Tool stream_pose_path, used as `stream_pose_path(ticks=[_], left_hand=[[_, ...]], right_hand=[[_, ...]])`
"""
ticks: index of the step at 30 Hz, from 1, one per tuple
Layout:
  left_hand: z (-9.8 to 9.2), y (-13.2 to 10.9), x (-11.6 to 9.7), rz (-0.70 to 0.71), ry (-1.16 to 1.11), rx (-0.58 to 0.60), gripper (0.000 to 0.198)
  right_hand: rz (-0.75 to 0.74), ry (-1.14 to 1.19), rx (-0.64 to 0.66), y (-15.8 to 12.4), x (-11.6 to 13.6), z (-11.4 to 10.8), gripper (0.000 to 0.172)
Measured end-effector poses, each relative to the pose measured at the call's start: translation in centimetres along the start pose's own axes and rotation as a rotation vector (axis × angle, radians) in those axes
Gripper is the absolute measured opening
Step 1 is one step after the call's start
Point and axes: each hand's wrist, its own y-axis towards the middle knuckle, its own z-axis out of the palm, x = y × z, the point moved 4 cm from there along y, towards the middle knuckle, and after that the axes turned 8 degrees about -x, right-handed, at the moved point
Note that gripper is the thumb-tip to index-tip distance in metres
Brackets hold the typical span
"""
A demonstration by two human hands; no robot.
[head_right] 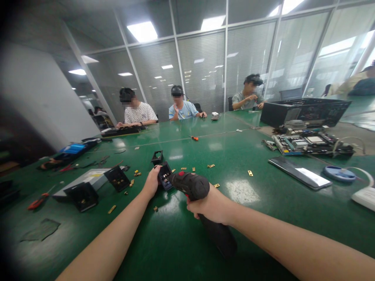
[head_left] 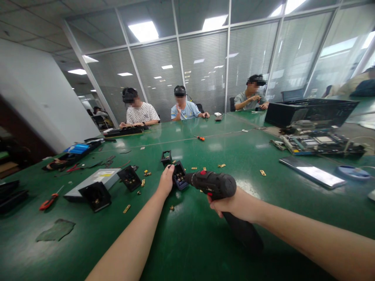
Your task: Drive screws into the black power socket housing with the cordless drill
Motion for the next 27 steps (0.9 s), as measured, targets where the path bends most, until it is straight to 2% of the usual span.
stream_pose_path(ticks=[13,18,27], left_hand=[[0.1,-0.3,-0.4,-0.034,-0.015,0.008,0.049],[0.1,-0.2,-0.4,-0.041,-0.015,-0.001,0.048],[0.1,-0.2,-0.3,-0.044,-0.023,0.007,0.047]], right_hand=[[-0.032,0.006,-0.015,-0.1,0.1,0.0,0.01],[0.01,0.02,-0.015,0.2,-0.3,0.0,0.011],[0.005,0.076,-0.01,0.5,-0.8,0.0,0.018]])
